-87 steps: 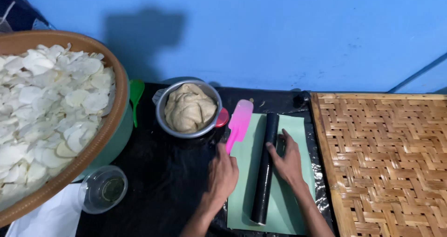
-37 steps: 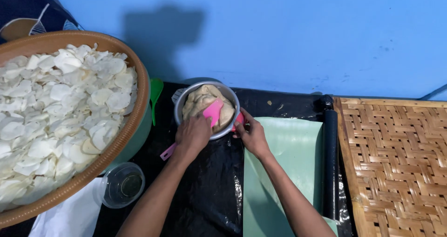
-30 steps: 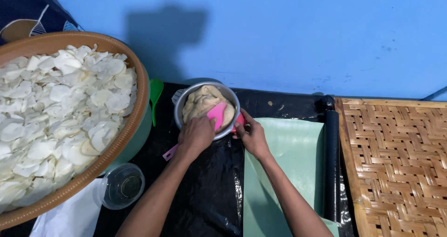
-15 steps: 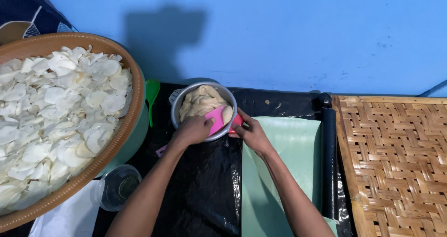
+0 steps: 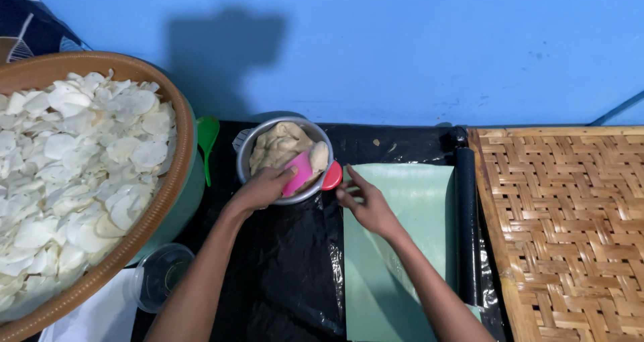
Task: Spread dough onto a mat and roll it thin using a pipe for food production.
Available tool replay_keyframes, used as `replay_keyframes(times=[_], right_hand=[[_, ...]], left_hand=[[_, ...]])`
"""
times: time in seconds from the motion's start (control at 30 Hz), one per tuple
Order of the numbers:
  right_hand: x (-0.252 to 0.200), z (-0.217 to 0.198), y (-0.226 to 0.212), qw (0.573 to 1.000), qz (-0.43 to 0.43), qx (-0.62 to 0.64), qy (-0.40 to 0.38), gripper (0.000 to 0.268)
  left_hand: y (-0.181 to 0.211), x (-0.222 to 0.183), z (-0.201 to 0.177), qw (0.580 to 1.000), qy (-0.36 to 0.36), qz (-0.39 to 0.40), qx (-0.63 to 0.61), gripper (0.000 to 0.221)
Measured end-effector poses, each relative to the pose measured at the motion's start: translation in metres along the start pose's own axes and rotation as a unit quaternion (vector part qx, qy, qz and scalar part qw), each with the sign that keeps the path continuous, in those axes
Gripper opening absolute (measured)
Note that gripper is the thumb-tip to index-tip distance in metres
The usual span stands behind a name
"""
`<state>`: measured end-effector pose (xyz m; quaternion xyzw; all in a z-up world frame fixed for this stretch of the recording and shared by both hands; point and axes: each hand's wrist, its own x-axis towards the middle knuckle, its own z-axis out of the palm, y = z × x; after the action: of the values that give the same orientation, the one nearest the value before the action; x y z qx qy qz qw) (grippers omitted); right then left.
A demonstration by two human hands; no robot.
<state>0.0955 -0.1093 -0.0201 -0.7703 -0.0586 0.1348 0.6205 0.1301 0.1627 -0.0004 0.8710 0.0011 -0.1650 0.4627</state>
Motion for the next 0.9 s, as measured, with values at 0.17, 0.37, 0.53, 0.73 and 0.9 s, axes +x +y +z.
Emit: replay_keyframes(times=[0.17,0.37,0.53,0.73,0.9], right_hand=[[-0.119,-0.048,-0.043,0.899,-0.026,-0.392,-0.192,0.119],[-0.171,-0.06,-0.002,0.78,0.034,-0.539,-0.316,0.132],[-0.158,-0.055,-0.029,0.789,0.084,-0.521,-0.313,0.121],[-0.145,-0.059,-0.027,0.816,0.055,-0.517,-0.254,0.113],[-0.145,-0.076,-0.038,0.885,0.074,-0.424,-0.179,0.082]], left_hand=[[0.003,-0.032,0.009,0.998,0.042,0.05,-0.008,0.055],[0.033,-0.071,0.061,0.988,0.087,0.125,0.009,0.048],[0.036,-0.084,0.088,0.984,0.074,0.16,0.009,0.045],[0.027,-0.089,0.102,0.992,0.031,0.124,-0.012,0.043],[0.02,-0.09,0.114,0.994,0.017,0.109,-0.015,0.037]])
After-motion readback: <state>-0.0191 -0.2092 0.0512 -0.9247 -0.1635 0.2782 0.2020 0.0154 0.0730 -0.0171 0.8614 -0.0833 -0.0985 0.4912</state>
